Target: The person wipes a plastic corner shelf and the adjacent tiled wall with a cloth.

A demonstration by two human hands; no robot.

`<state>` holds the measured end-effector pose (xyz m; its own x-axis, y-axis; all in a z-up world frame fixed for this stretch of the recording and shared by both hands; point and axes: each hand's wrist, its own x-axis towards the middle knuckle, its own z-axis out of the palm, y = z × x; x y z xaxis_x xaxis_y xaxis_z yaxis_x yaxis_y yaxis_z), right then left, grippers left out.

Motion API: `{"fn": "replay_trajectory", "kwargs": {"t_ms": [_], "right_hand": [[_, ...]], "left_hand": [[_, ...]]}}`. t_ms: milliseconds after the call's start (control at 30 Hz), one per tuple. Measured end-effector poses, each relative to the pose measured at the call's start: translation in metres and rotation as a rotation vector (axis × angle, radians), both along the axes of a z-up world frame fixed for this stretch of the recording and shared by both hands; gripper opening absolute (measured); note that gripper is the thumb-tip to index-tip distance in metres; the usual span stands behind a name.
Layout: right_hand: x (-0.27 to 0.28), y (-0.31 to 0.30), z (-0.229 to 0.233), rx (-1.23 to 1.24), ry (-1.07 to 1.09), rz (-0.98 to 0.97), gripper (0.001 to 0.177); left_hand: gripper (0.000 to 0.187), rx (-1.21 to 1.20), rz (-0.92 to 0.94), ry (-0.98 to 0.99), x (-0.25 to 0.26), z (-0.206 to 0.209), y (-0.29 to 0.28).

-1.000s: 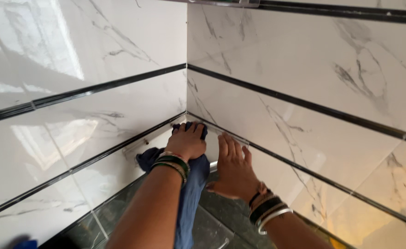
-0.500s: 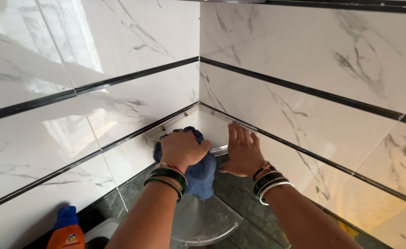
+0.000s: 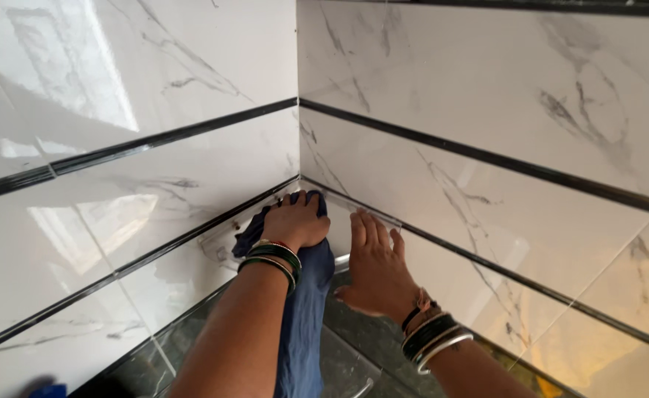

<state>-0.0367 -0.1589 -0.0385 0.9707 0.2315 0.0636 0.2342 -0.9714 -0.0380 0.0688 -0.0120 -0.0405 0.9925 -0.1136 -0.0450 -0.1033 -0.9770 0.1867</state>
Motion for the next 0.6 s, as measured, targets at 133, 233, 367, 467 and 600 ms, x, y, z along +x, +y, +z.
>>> {"fn": "replay_trajectory", "kwargs": {"t_ms": [133,233,367,467,600], "right_hand": [[0.000,-0.001,-0.001,0.008,-0.015,-0.008,0.130],[0.003,-0.002,-0.003,0.032,-0.043,-0.001,0.131],[0.006,-0.007,-0.009,0.036,-0.075,0.021,0.133],[-0.001,-0.008,-0.003,0.023,-0.079,0.040,0.126],[-0.030,-0.030,0.012,-0.452,-0.224,0.080,0.117]], "left_hand": [[0.071,-0.014,-0.005,-0.050,0.001,-0.004,-0.003],[0.071,-0.010,-0.072,-0.016,-0.007,0.001,-0.006],[0.066,0.021,-0.251,-0.070,-0.033,-0.003,-0.020],[0.048,-0.153,-0.234,-0.104,-0.059,0.002,-0.017],[0.039,-0.475,-0.149,-0.174,-0.095,0.011,-0.004]]}}
